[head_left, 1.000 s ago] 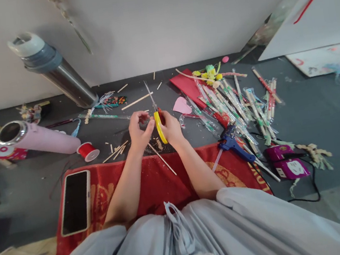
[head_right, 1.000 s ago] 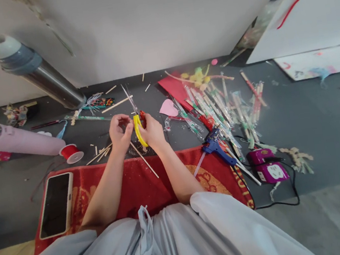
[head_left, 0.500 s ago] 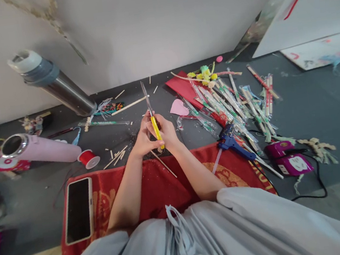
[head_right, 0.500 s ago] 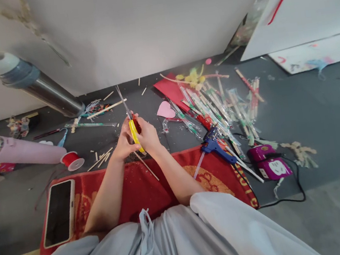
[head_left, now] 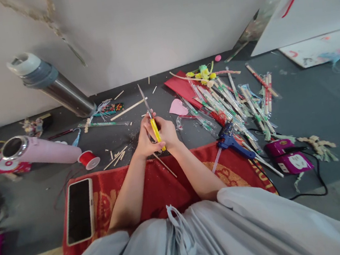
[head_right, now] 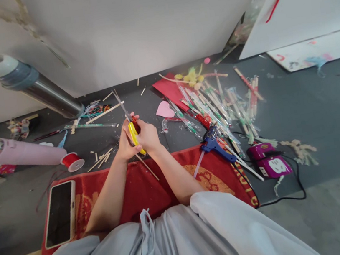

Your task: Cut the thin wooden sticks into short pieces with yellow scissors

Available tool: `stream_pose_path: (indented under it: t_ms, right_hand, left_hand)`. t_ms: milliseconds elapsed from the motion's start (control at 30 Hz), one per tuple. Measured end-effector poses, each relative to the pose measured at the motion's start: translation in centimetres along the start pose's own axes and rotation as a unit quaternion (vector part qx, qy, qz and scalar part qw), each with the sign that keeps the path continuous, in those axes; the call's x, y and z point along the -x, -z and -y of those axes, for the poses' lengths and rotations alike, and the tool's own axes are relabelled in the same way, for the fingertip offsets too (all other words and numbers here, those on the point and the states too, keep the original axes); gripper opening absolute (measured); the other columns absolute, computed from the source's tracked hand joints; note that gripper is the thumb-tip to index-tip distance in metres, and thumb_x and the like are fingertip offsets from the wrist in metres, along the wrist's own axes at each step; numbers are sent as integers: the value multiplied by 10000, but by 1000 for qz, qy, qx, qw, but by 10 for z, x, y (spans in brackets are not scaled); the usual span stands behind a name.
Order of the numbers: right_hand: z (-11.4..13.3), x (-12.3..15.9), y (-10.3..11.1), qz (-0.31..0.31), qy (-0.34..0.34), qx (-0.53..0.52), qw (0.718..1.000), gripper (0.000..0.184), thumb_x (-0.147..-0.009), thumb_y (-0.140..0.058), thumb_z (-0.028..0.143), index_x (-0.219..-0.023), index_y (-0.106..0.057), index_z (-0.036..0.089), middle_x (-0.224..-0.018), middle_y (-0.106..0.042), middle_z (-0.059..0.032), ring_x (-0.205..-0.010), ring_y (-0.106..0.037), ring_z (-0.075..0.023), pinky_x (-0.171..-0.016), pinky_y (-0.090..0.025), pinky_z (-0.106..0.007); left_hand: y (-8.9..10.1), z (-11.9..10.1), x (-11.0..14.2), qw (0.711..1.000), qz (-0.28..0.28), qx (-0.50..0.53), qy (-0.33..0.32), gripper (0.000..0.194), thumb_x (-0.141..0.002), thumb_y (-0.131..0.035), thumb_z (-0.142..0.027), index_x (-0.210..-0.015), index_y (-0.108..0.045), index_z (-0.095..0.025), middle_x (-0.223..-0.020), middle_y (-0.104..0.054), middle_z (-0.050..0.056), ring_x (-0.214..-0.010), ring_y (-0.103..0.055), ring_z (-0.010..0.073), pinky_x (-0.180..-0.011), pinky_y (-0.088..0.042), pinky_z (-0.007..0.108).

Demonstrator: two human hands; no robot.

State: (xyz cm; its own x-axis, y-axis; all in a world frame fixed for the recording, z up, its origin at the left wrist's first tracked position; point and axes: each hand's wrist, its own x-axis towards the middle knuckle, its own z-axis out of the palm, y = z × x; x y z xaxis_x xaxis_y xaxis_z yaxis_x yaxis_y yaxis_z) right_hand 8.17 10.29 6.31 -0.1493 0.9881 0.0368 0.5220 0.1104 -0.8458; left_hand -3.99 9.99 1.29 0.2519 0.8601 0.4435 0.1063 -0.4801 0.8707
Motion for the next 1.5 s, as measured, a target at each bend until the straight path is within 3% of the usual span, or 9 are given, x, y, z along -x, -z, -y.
stream_pose_path:
  t_ms: [167,233,300,400,500,633,1000,1233,1500]
  right_hand:
    - [-2,-4,2,8,-29,32,999,363,-863,-513,544,-884,-609,195,-822,-711,-73,-734,-659,-211,-683,-467,-300]
    - [-4,-6,5,-3,-40,39,998,353,-853,-531,539,-893,-603,196,-842,-709,-78,-759,-658,-218,-706,-470,-311]
    - [-7,-7,8,-21,-51,47,997,346,-842,-554,526,-921,-605,192,-865,-706,-81,-785,-656,-222,-739,-472,-324]
    - [-11,-8,11,-40,-50,49,997,381,-818,-594,520,-1001,-614,187,-888,-701,-72,-817,-654,-221,-789,-474,-339]
    - [-14,-7,10,-35,-19,51,998,413,-809,-612,504,-1075,-614,189,-901,-700,-65,-829,-656,-221,-808,-476,-343]
    - [-16,-6,6,-4,30,79,996,429,-818,-614,473,-1127,-613,175,-943,-702,-83,-854,-661,-231,-821,-477,-350]
    - [-21,-4,4,48,95,94,990,410,-857,-565,505,-1055,-587,147,-983,-682,-108,-916,-638,-225,-832,-462,-320]
    - [-22,-3,6,47,105,105,988,440,-874,-528,550,-1039,-579,145,-971,-670,-121,-915,-624,-229,-828,-456,-327]
    - [-17,-2,9,64,96,115,987,477,-873,-518,577,-1032,-606,136,-936,-678,-122,-892,-635,-226,-805,-460,-317]
  left_hand:
    - [1,0,-4,1000,5,4,10,1044,-610,-653,-785,-1417,-312,-216,-1427,-446,213,-1333,-472,324,-1082,-428,458]
    - [1,-3,-5,999,-42,-27,-5,922,-676,-570,-802,-1362,-383,-214,-1348,-515,195,-1240,-551,306,-992,-492,433]
    - [3,-10,-6,987,-116,-111,-24,657,-815,-491,-709,-1235,-495,-204,-1173,-600,148,-1070,-622,251,-885,-524,392]
    - [8,-20,-4,925,-232,-295,-56,317,-936,-443,-460,-997,-582,-181,-937,-608,99,-926,-597,213,-867,-491,404]
    - [15,-24,-3,869,-286,-399,-61,262,-944,-423,-359,-1036,-580,-170,-1017,-605,134,-1041,-562,249,-992,-411,489]
    - [23,-20,-4,866,-274,-414,-52,284,-957,-406,-321,-1155,-548,-175,-1120,-613,141,-1095,-574,225,-972,-456,429]
    - [32,-12,-4,872,-296,-388,-40,268,-965,-418,-373,-805,-554,-205,-827,-658,48,-821,-642,157,-815,-512,336]
    - [32,-10,-3,883,-272,-380,-29,274,-963,-404,-358,-839,-589,-199,-856,-679,70,-847,-649,173,-843,-512,350]
    - [31,-11,-3,872,-272,-405,-35,320,-972,-383,-376,-828,-608,-200,-839,-689,58,-835,-657,156,-798,-520,311]
